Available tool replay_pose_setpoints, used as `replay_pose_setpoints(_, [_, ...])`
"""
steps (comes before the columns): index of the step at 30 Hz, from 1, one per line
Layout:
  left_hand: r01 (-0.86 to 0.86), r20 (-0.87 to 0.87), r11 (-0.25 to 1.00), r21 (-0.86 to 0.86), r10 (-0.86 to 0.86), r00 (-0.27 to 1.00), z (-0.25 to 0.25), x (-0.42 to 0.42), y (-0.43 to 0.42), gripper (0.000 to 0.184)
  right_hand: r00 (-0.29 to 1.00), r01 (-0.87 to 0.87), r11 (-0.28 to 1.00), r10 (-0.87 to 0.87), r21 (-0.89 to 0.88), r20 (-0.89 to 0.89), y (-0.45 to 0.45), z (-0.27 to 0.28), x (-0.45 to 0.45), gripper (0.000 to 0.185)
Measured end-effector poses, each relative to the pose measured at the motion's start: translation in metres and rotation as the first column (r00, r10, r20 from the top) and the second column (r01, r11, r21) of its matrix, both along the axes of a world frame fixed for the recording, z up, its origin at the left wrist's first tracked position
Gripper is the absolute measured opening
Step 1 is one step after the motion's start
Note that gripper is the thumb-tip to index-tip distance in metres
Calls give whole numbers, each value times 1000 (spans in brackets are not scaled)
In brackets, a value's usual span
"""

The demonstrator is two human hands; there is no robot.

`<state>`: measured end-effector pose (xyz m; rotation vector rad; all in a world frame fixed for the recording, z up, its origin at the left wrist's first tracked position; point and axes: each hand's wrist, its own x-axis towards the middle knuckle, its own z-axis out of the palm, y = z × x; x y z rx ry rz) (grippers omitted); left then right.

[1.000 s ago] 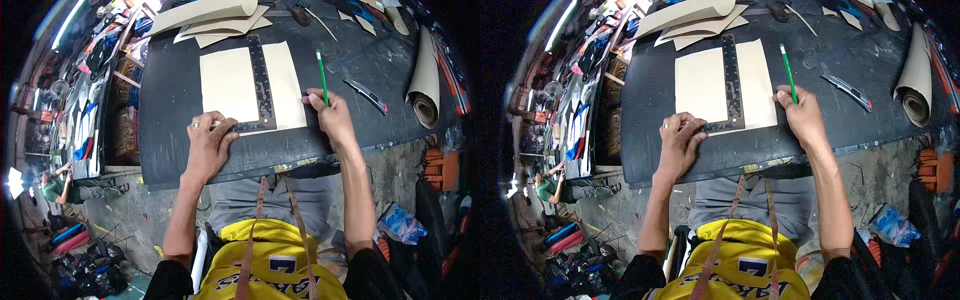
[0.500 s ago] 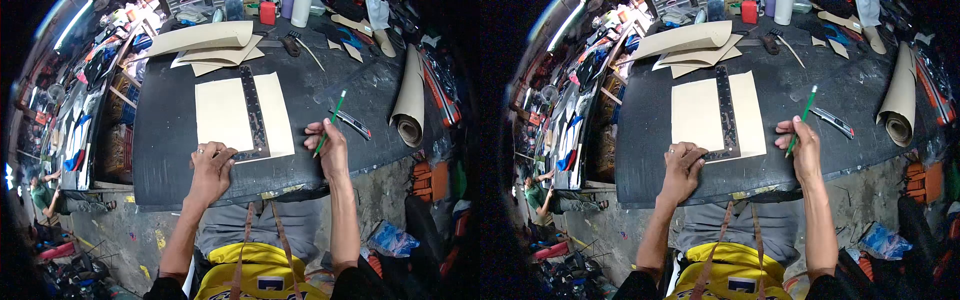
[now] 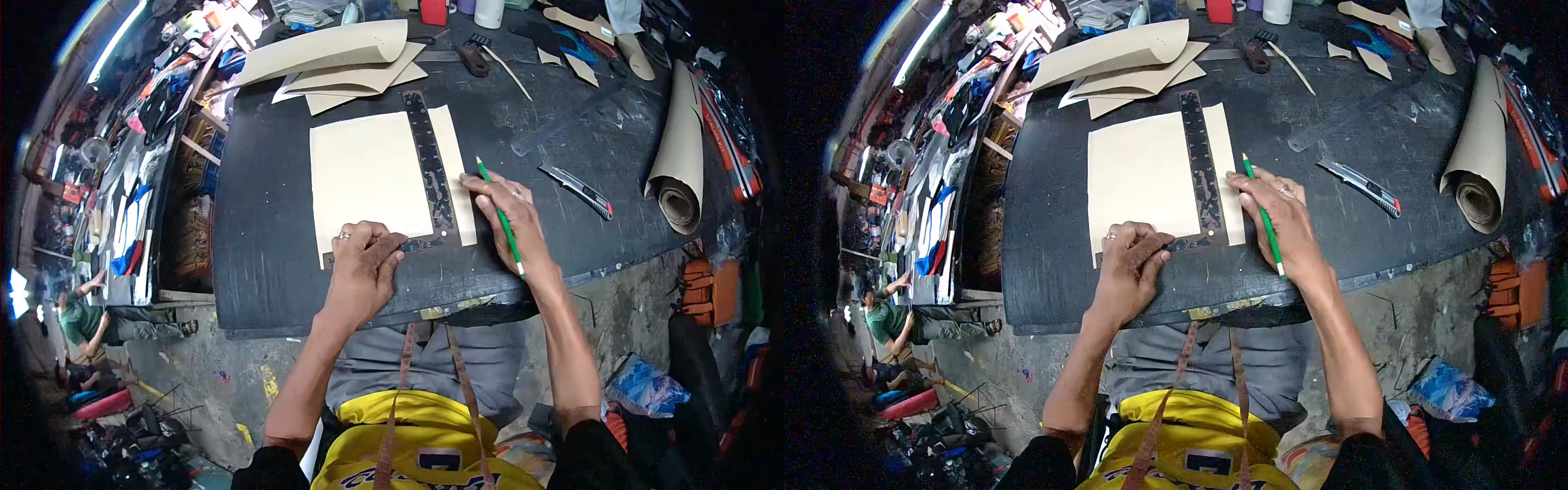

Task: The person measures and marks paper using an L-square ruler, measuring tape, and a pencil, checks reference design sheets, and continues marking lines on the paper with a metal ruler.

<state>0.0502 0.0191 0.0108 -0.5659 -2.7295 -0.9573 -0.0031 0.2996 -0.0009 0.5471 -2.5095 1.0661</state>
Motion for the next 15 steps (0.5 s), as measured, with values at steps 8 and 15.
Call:
replay_pose_setpoints(8, [-45, 40, 995, 84, 42, 998, 1, 1, 9, 23, 993, -35, 972, 8, 234, 115, -2, -2, 6, 40])
replay_pose_setpoints(15, [-39, -1, 997, 60, 39, 999, -1, 2, 11, 24, 993, -50, 967, 21, 249, 118, -1, -4, 7, 42])
